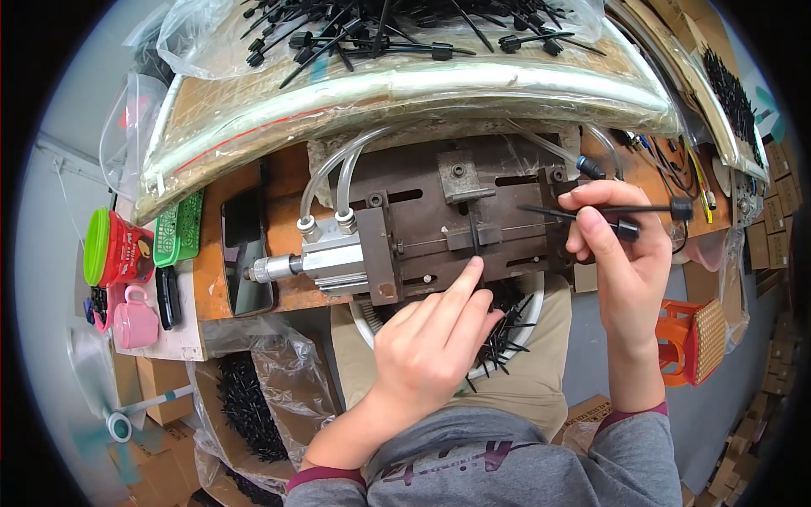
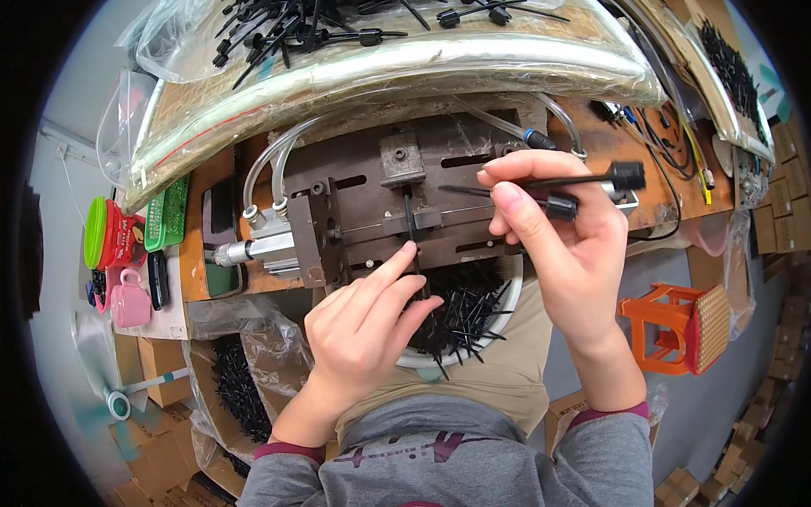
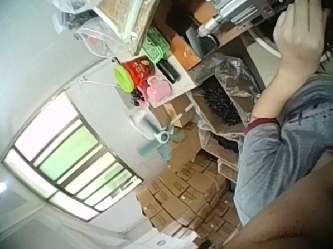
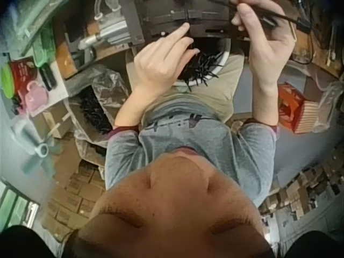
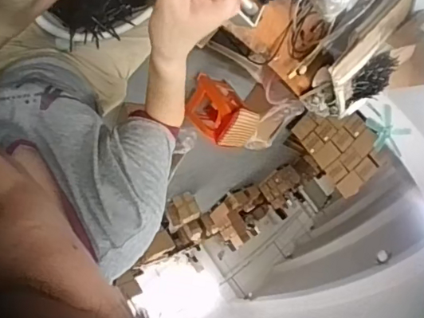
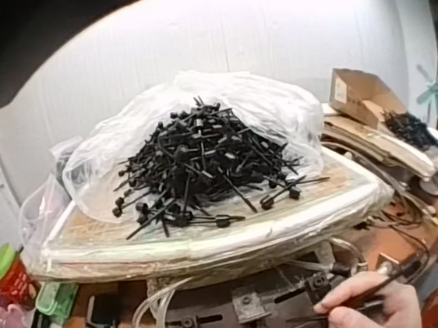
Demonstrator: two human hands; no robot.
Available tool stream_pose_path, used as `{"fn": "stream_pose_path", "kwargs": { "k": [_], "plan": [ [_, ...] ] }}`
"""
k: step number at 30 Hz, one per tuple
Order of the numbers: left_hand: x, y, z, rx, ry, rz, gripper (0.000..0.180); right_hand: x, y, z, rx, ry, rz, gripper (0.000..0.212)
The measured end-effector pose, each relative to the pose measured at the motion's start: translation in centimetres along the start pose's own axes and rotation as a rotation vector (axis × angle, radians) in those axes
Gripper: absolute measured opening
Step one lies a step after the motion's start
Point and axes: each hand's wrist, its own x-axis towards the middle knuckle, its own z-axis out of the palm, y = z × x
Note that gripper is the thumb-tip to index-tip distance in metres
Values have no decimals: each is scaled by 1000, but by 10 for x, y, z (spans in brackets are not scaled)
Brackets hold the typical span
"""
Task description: Inserting black zip ties into a pneumatic crimping or cutting machine one by one.
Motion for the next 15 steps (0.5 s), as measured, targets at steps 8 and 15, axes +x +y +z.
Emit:
{"fn": "stream_pose_path", "kwargs": {
  "k": [8, 15],
  "plan": [
    [14, 1, 6, 238, -170, 46, 26, 1, 5, -1, -562, -29, -509, 18],
    [16, 0, 0, 197, -243, -10, 29, 1, 11, -4, -857, -126, -824, 33]
  ]
}}
